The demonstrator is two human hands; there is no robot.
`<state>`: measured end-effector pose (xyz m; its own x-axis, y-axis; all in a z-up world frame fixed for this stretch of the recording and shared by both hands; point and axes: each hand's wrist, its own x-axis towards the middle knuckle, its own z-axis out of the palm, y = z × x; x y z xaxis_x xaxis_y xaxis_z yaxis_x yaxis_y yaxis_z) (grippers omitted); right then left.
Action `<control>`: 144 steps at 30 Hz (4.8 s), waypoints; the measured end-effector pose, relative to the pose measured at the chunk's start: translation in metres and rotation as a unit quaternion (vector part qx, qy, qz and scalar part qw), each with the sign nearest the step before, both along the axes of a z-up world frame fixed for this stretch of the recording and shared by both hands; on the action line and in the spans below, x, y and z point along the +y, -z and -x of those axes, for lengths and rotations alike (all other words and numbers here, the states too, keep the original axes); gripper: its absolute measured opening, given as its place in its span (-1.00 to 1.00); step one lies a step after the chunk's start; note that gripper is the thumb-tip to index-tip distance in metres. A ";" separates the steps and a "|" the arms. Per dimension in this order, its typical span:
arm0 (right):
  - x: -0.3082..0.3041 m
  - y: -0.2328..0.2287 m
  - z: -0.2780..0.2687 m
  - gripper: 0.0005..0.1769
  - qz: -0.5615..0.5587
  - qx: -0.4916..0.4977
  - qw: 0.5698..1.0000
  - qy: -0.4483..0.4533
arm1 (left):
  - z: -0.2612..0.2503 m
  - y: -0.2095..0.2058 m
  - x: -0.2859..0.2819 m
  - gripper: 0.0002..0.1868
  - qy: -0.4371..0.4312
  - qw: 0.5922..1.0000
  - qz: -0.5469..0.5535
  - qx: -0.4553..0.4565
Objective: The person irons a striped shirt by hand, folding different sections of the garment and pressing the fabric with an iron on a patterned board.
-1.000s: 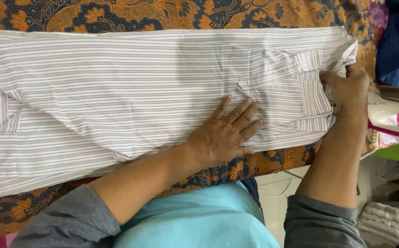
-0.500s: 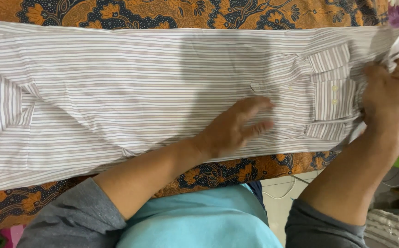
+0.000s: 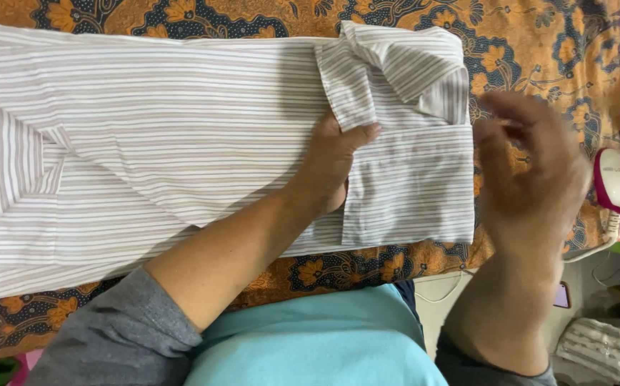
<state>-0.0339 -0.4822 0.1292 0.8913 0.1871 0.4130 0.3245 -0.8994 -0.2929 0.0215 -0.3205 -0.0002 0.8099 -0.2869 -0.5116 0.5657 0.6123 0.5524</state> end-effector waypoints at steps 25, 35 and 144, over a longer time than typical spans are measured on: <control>0.011 0.044 -0.068 -0.62 -0.008 0.092 0.947 -0.307 | -0.003 -0.041 0.017 -0.12 -0.023 0.994 0.103 0.001; -0.031 0.049 -0.054 -0.39 -0.034 0.191 0.971 -0.138 | 0.008 -0.008 0.002 -0.65 -0.011 0.984 -0.125 -0.123; -0.080 0.066 -0.045 -0.18 0.141 0.248 0.942 0.174 | 0.020 0.001 0.225 -0.34 0.064 0.429 -0.790 -0.434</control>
<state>0.0110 -0.5620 0.0636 0.9892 -0.1126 -0.0935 -0.1189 -0.9908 -0.0644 0.0018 -0.0950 -0.0010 0.9216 -0.2074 0.3281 -0.2988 -0.9187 0.2584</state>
